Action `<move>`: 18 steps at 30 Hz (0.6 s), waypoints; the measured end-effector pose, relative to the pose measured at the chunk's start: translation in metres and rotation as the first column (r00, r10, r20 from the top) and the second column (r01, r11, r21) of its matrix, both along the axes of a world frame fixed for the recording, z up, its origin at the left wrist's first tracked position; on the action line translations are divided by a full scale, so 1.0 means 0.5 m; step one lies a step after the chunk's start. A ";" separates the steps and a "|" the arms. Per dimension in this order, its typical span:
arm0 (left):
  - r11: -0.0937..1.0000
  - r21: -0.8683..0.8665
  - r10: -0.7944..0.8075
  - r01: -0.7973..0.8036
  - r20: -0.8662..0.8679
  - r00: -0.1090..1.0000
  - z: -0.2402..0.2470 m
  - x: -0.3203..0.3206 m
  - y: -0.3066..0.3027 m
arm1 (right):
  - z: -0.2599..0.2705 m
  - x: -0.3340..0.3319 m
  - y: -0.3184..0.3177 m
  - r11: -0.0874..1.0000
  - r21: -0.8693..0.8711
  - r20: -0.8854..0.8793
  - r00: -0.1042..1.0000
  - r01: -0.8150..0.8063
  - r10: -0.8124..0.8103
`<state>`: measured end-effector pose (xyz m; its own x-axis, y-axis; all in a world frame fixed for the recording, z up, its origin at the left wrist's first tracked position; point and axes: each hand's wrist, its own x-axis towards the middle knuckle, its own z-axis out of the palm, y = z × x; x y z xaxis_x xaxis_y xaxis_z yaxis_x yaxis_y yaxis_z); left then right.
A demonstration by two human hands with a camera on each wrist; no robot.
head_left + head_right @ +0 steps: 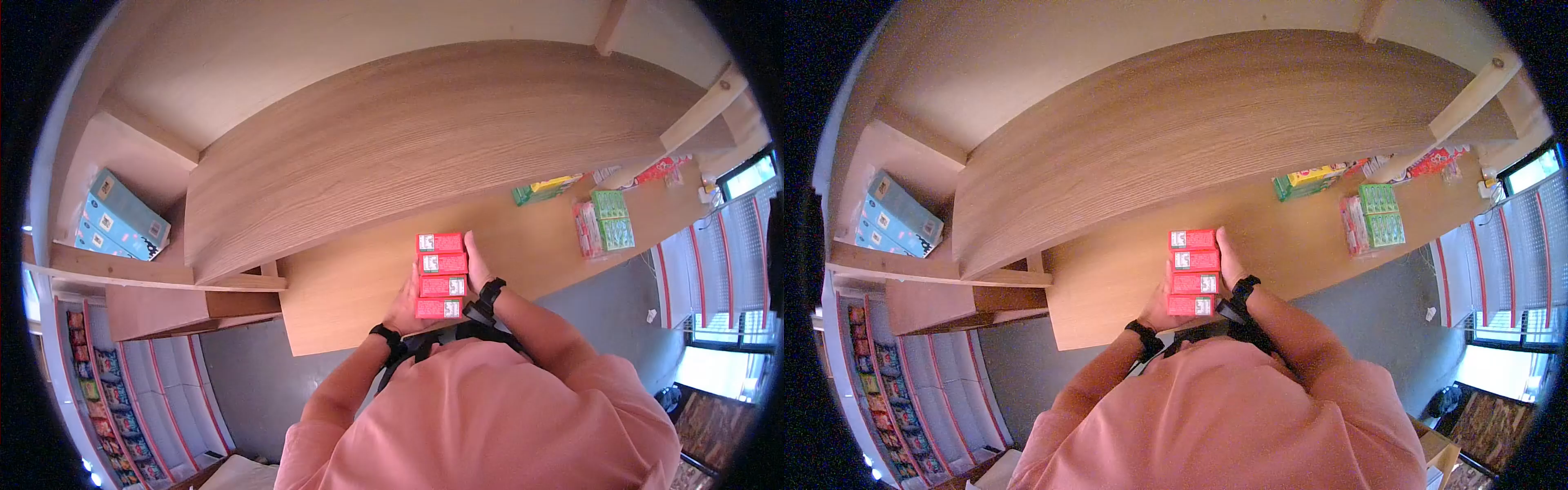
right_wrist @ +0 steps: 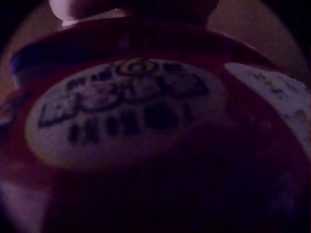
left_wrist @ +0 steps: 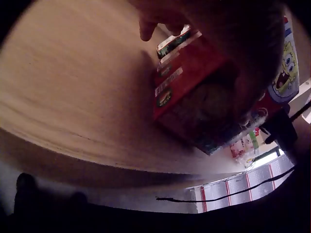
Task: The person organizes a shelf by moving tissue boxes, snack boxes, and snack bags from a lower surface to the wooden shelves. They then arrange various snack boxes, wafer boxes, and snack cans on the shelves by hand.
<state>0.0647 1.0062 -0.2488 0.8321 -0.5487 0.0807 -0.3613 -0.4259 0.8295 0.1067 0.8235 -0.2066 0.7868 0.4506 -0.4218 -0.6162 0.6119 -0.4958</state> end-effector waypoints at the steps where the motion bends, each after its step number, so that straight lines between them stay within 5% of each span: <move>1: 1.000 0.000 -0.002 0.002 -0.003 1.000 0.007 -0.002 -0.001 | -0.016 0.000 0.000 1.000 0.000 -0.003 1.000 0.002 -0.002; 7: 0.993 0.115 -0.023 -0.009 0.276 0.961 0.060 -0.014 -0.011 | -0.054 -0.003 -0.006 0.998 -0.029 0.108 0.993 -0.051 0.054; 10: 0.939 -0.326 0.037 -0.114 -0.232 0.972 0.144 -0.020 -0.016 | 0.012 -0.028 0.014 0.995 0.068 -0.051 0.995 -0.079 0.082; 13: 0.936 -0.281 0.193 -0.212 -0.093 0.977 0.187 -0.052 0.037 | 0.066 -0.027 0.070 0.992 -0.003 0.078 0.989 -0.129 0.129; 15: 0.922 -0.223 0.329 -0.317 0.014 0.944 0.222 -0.084 0.103 | 0.055 -0.020 0.156 0.988 -0.152 0.291 0.955 -0.007 0.051; 16: 0.928 -0.272 0.210 -0.254 -0.181 0.961 0.246 -0.098 0.131 | 0.079 -0.025 0.186 0.964 -0.258 0.415 0.909 0.070 0.045; 18: 0.908 -0.203 0.308 -0.366 -0.267 0.913 0.253 -0.142 0.180 | 0.122 -0.038 0.232 0.968 -0.251 0.522 0.846 0.028 0.111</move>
<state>-0.0064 1.0964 -0.1223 0.9752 -0.2187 -0.0351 -0.0244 -0.2636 0.9643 0.0876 0.9395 -0.1458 0.9029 0.4274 -0.0463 -0.2398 0.4111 -0.8795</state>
